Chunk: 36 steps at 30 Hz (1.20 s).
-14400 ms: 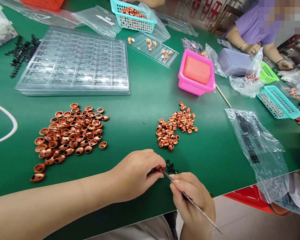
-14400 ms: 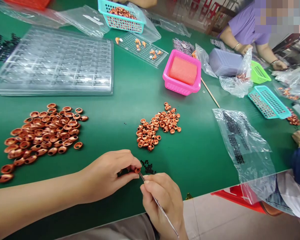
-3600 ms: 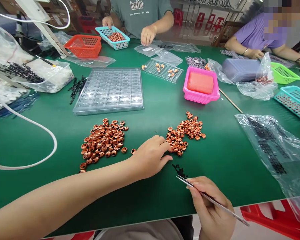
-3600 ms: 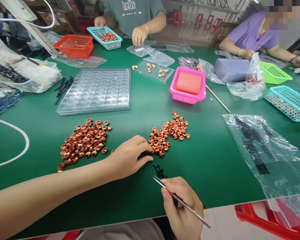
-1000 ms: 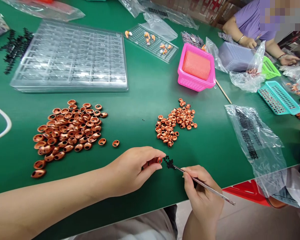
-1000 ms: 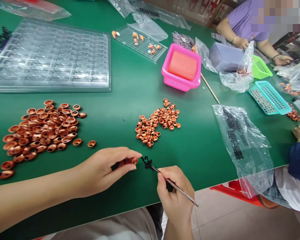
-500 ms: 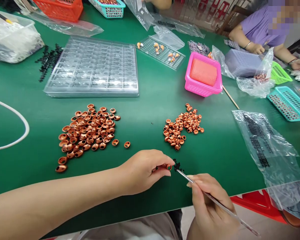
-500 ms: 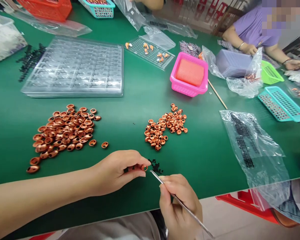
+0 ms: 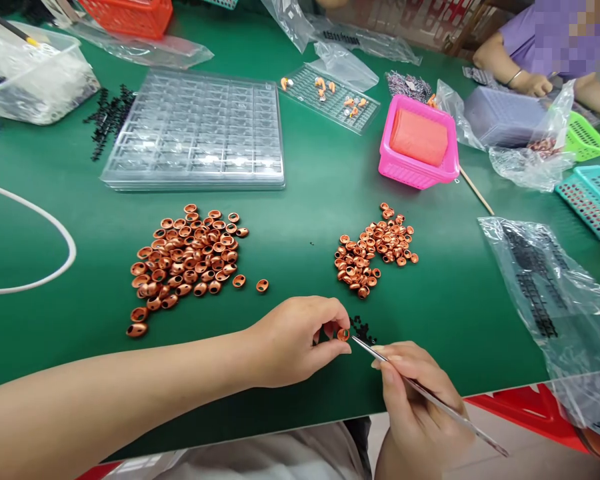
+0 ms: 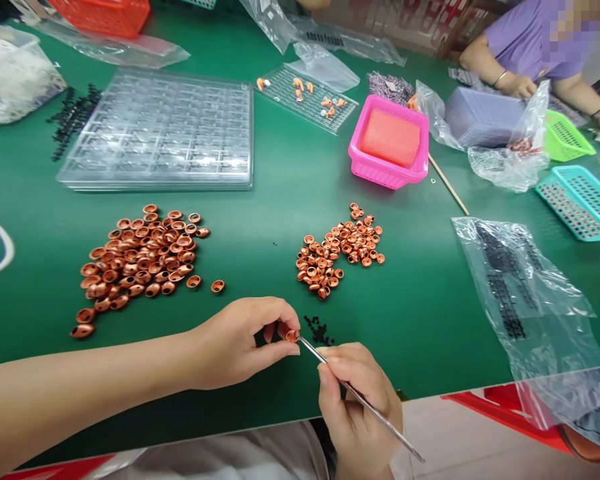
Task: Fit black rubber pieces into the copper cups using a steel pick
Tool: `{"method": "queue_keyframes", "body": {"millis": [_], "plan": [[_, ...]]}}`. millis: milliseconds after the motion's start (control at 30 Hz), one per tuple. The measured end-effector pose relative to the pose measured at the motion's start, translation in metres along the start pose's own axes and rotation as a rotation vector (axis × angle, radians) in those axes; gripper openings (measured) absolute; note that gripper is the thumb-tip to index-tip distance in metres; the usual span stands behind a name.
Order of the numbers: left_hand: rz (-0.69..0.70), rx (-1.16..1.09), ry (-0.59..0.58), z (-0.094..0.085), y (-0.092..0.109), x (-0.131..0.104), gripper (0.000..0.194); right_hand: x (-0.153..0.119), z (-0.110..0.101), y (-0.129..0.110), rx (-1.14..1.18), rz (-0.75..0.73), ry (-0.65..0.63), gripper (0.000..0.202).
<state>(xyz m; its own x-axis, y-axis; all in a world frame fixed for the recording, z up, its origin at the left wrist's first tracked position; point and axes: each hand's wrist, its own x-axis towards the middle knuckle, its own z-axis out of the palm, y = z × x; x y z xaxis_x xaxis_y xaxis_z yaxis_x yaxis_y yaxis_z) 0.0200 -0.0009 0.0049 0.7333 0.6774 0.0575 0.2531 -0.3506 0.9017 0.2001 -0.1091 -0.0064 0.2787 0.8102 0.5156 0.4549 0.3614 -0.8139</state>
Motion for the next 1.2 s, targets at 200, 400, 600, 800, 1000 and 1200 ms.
{"method": "queue_keyframes", "body": {"millis": [200,400,600,800,1000,1200], "plan": [[0.04,0.032,0.009,0.001,0.005,-0.001,0.008,0.0,0.002,-0.002,-0.001,0.034,-0.066,0.032],[0.114,0.042,-0.001,0.0,0.005,0.0,0.013,-0.001,0.003,-0.002,-0.002,0.037,-0.066,0.032],[0.137,0.052,-0.008,0.0,0.005,0.001,0.012,-0.002,0.002,0.0,0.021,-0.004,-0.082,0.036],[0.044,0.077,-0.012,0.0,0.008,0.001,0.013,-0.001,0.0,-0.001,0.009,0.004,-0.139,0.038],[0.09,0.046,-0.117,-0.007,0.013,-0.003,0.032,0.001,-0.002,0.0,-0.01,-0.015,-0.141,0.037],[0.114,0.021,-0.153,-0.01,0.009,0.0,0.026,0.001,-0.002,0.001,-0.016,0.01,-0.164,0.037]]}}
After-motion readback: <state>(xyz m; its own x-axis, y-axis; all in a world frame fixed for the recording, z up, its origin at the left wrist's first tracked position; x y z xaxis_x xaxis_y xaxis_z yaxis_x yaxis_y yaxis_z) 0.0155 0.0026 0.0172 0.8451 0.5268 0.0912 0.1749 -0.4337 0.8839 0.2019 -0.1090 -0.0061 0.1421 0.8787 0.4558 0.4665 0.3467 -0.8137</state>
